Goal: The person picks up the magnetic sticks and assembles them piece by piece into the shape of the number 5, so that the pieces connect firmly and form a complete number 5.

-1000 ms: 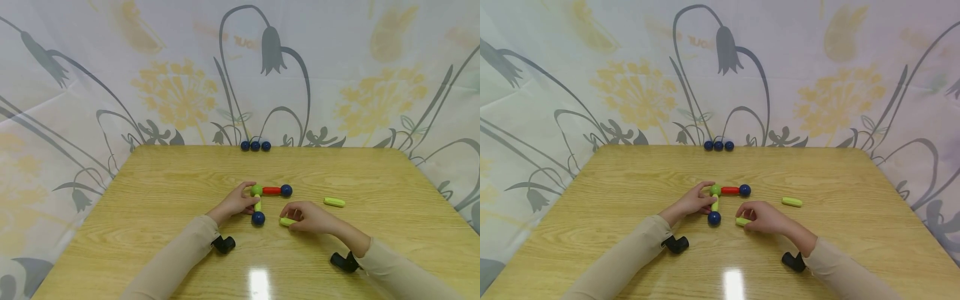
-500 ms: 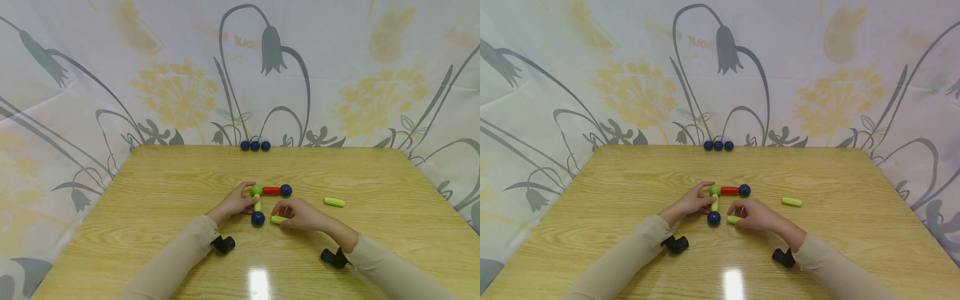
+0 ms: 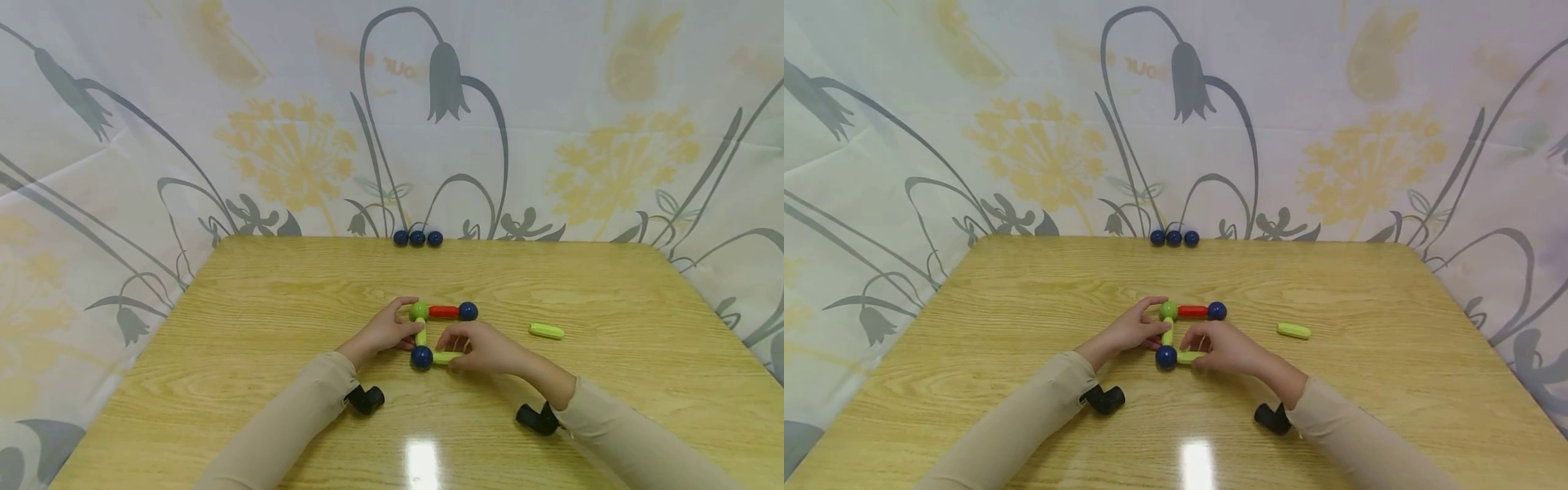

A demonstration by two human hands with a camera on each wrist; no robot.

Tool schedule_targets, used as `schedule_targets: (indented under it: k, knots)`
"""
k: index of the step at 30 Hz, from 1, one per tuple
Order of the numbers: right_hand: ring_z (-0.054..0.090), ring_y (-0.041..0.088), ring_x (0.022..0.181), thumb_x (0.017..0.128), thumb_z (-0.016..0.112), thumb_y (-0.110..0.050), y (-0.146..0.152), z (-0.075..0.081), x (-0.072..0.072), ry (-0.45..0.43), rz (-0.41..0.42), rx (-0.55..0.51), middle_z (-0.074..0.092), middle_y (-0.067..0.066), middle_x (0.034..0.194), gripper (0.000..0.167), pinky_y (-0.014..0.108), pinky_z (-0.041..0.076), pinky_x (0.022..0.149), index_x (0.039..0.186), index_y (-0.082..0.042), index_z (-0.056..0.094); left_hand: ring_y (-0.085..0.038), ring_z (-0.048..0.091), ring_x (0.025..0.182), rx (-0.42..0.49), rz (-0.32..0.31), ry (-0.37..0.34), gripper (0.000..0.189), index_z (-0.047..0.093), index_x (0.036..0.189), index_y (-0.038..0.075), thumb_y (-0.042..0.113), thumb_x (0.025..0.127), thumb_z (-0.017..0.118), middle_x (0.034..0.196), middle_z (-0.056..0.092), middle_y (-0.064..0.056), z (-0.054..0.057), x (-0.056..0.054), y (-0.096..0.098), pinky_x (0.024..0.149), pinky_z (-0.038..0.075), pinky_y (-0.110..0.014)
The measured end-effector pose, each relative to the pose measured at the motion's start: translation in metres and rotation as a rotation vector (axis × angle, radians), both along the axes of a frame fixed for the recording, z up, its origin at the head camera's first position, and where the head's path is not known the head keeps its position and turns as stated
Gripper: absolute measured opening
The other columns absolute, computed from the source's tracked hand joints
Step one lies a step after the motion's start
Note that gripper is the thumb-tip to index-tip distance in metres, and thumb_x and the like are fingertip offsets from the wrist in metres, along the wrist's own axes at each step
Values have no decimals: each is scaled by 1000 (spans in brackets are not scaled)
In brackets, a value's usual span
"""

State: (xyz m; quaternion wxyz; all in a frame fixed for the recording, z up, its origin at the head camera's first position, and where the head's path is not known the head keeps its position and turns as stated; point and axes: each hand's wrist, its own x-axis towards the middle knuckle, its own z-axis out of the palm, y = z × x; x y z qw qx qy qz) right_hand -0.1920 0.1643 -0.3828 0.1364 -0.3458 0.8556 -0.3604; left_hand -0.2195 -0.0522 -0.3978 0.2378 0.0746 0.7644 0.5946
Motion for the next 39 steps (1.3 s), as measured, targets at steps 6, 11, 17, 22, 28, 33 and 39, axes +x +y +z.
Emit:
schedule_targets:
  k: [6, 11, 17, 22, 28, 33, 39]
  knots:
    - [57, 13, 81, 80, 73, -8, 1, 1, 0, -2, 12, -15, 62, -3, 93, 19, 28, 50, 69, 97, -11, 66, -16, 58, 60, -7, 5, 0, 57, 33, 143, 11, 12, 93, 59, 76, 60, -12, 0, 0, 0, 63, 55, -31]
    - [57, 14, 81, 80, 73, -6, 3, 5, -1, -6, 18, -21, 62, -1, 92, 20, 28, 50, 69, 99, -8, 66, -17, 58, 61, -9, 7, 0, 57, 33, 143, 11, 12, 93, 59, 78, 60, -13, -1, -1, 0, 64, 55, -31]
    - [57, 16, 82, 83, 68, -2, 8, 11, -6, -15, 18, -45, 62, 9, 97, 19, 29, 51, 71, 102, -2, 64, -17, 59, 62, -8, 3, -3, 57, 33, 143, 12, 13, 93, 59, 80, 61, -14, -1, -1, 0, 65, 55, -32]
    - [57, 17, 83, 84, 66, -1, 12, 14, -12, -4, -1, -36, 62, 12, 98, 19, 30, 51, 73, 103, -1, 64, -17, 59, 63, -3, 5, -8, 57, 33, 143, 12, 13, 93, 59, 82, 62, -14, -1, 0, 0, 65, 55, -32]
    - [58, 16, 83, 84, 65, 2, 14, 18, -19, 38, -13, -39, 63, 13, 96, 18, 30, 51, 72, 102, 1, 64, -17, 59, 62, -5, 15, -11, 57, 33, 143, 13, 12, 93, 59, 80, 61, -14, 1, 0, 1, 64, 55, -32]
    - [58, 17, 82, 83, 66, 3, 17, 18, -26, 67, -24, -41, 63, 13, 94, 18, 30, 51, 71, 101, 2, 64, -17, 59, 62, 3, 10, -12, 57, 33, 144, 12, 11, 93, 59, 81, 61, -14, 1, 1, 1, 63, 55, -32]
    - [58, 18, 82, 83, 67, 1, 18, 18, -37, 92, -48, -44, 63, 12, 92, 19, 32, 51, 71, 101, 2, 64, -17, 58, 61, -3, 13, -1, 57, 33, 144, 12, 10, 93, 59, 80, 61, -14, 0, 0, 1, 61, 55, -31]
